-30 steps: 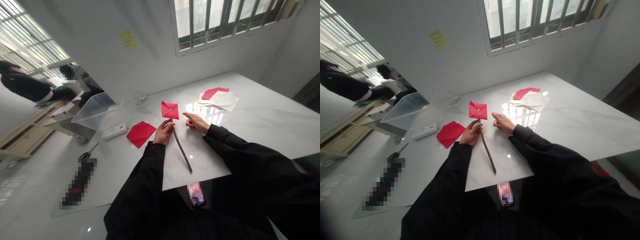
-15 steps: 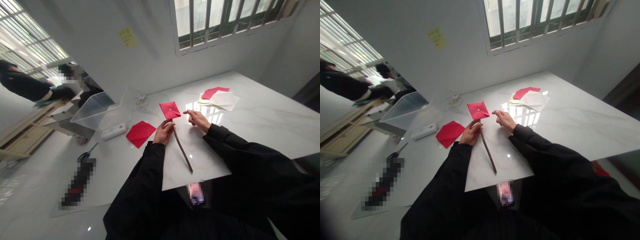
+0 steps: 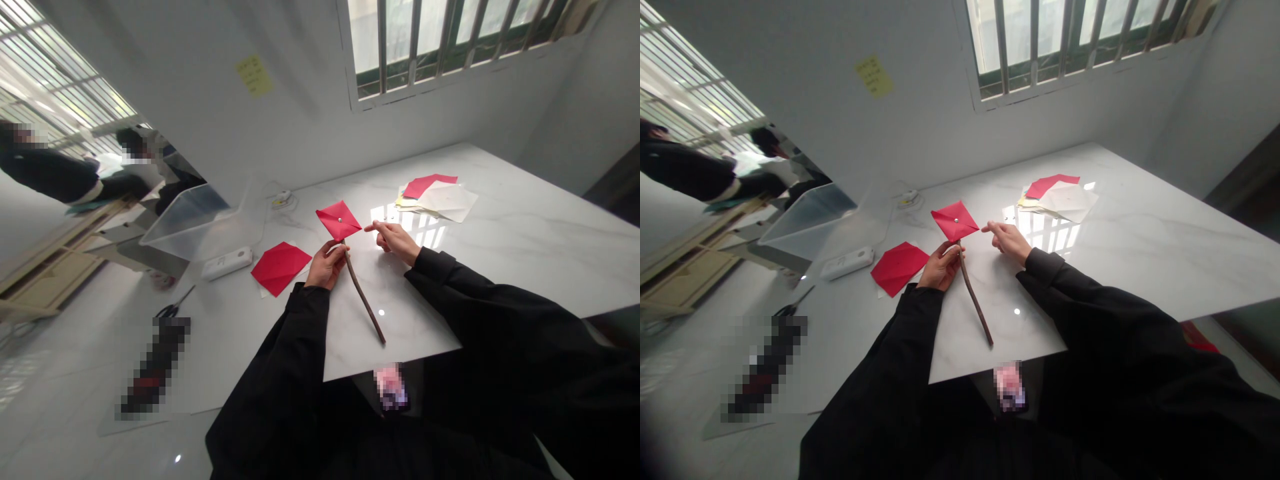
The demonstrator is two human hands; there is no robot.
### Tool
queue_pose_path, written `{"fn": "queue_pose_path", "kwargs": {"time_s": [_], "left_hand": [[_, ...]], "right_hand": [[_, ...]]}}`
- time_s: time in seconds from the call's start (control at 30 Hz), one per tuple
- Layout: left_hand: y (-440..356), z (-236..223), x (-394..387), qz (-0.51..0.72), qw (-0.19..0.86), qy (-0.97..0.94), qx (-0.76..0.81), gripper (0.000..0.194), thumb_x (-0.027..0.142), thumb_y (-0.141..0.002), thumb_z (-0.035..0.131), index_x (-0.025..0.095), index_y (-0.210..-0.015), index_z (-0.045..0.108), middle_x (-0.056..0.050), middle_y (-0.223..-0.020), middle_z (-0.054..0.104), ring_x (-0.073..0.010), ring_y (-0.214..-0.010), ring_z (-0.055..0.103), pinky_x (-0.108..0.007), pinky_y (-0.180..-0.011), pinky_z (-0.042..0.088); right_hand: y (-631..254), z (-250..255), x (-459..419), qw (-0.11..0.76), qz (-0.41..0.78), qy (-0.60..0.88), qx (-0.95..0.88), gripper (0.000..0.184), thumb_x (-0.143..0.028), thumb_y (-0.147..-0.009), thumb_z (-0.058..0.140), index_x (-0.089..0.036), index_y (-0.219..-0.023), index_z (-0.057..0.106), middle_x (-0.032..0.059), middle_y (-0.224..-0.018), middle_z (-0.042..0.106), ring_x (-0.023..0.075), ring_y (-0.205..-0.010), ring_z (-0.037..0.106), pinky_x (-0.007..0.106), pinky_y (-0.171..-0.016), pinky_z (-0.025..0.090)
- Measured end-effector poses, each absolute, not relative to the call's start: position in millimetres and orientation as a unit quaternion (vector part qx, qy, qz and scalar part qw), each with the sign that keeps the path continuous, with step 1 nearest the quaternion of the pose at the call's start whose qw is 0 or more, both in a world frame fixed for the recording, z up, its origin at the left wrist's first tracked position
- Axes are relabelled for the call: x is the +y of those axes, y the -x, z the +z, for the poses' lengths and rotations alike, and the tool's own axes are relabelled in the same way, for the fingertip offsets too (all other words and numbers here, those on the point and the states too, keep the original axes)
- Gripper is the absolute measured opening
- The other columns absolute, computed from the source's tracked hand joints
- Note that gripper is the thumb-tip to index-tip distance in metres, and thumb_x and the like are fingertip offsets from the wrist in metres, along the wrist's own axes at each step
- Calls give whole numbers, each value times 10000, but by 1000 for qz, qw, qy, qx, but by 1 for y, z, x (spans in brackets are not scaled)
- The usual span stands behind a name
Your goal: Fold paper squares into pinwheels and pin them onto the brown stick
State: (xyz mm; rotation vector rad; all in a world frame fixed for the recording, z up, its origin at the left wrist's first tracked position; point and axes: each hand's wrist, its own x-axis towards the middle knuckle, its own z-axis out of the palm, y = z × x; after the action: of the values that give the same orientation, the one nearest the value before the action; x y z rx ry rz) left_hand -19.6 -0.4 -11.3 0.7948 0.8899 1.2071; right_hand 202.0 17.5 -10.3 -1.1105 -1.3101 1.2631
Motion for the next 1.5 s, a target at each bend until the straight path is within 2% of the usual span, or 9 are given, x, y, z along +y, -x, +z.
{"fn": "queue_pose_path", "kwargs": {"time_s": [0.1, 0.27, 0.33, 0.63, 0.9, 1.1, 1.33, 1.43, 1.5], "left_hand": [[19, -11, -1, 531, 662, -352, 394, 550, 276, -576, 1028, 174, -998, 691, -25, -865, 783, -105, -735, 709, -230, -763, 570], [19, -11, 0, 525, 659, -368, 394, 517, 284, -610, 1013, 178, -1016, 711, -19, -866, 779, -98, -745, 708, -222, -777, 567], [19, -11, -1, 524, 659, -371, 392, 519, 292, -610, 1014, 177, -1017, 715, -18, -868, 777, -96, -742, 704, -225, -784, 567], [19, -11, -1, 523, 656, -373, 397, 532, 299, -594, 1020, 178, -1017, 721, -24, -868, 778, -107, -762, 701, -253, -820, 569], [19, -10, -2, 523, 650, -383, 397, 498, 313, -630, 1002, 177, -1019, 722, -16, -880, 763, -107, -775, 697, -257, -836, 556], [19, -10, -2, 522, 648, -388, 396, 515, 324, -607, 1010, 175, -1006, 720, -17, -872, 762, -114, -790, 696, -261, -842, 557], [21, -5, -4, 433, 677, -443, 398, 562, 384, -582, 1025, 164, -1006, 730, -39, -845, 764, -122, -744, 693, -253, -771, 550], [21, -4, -4, 431, 675, -446, 399, 570, 389, -579, 1027, 166, -1007, 724, -38, -848, 765, -117, -731, 689, -250, -760, 545], [21, -5, -4, 438, 672, -442, 402, 583, 387, -573, 1030, 165, -1014, 719, -34, -844, 763, -110, -716, 684, -241, -743, 537]], "right_hand": [[-202, -8, 15, 472, 532, 453, -538, 695, -757, -959, 577, -125, -1224, 695, -72, -523, 454, 106, -459, 357, 253, -493, 309], [-199, -5, 11, 415, 533, 449, -585, 800, -867, -939, 466, -158, -610, 639, -34, -437, 354, 93, -442, 334, 273, -493, 276], [-199, -4, 11, 427, 527, 460, -573, 805, -884, -923, 469, -173, -567, 591, -35, -435, 346, 91, -437, 327, 274, -487, 274], [-201, -1, 10, 476, 531, 472, -518, 605, -744, -963, 593, -160, -1114, 650, -80, -539, 434, 107, -462, 354, 254, -480, 313], [-190, 7, -1, 450, 556, 396, -575, 754, -885, -904, 506, -243, -526, 389, -34, -480, 328, 100, -481, 304, 284, -502, 284], [-203, 2, 12, 511, 481, 471, -535, 753, -873, -913, 499, -158, -1005, 715, -56, -541, 406, 118, -473, 347, 278, -494, 300], [-215, 1, 14, 474, 292, 530, -640, 810, -810, -1000, 419, -190, -1487, 607, -5, -665, 636, 204, -679, 622, 315, -743, 440], [-221, 1, 17, 444, 268, 556, -649, 818, -838, -1005, 325, -174, -1028, 803, 31, -607, 614, 208, -666, 618, 325, -760, 427], [-224, 1, 20, 421, 260, 574, -652, 870, -849, -1004, 279, -191, -618, 696, 61, -555, 586, 198, -627, 600, 333, -756, 414]]}}
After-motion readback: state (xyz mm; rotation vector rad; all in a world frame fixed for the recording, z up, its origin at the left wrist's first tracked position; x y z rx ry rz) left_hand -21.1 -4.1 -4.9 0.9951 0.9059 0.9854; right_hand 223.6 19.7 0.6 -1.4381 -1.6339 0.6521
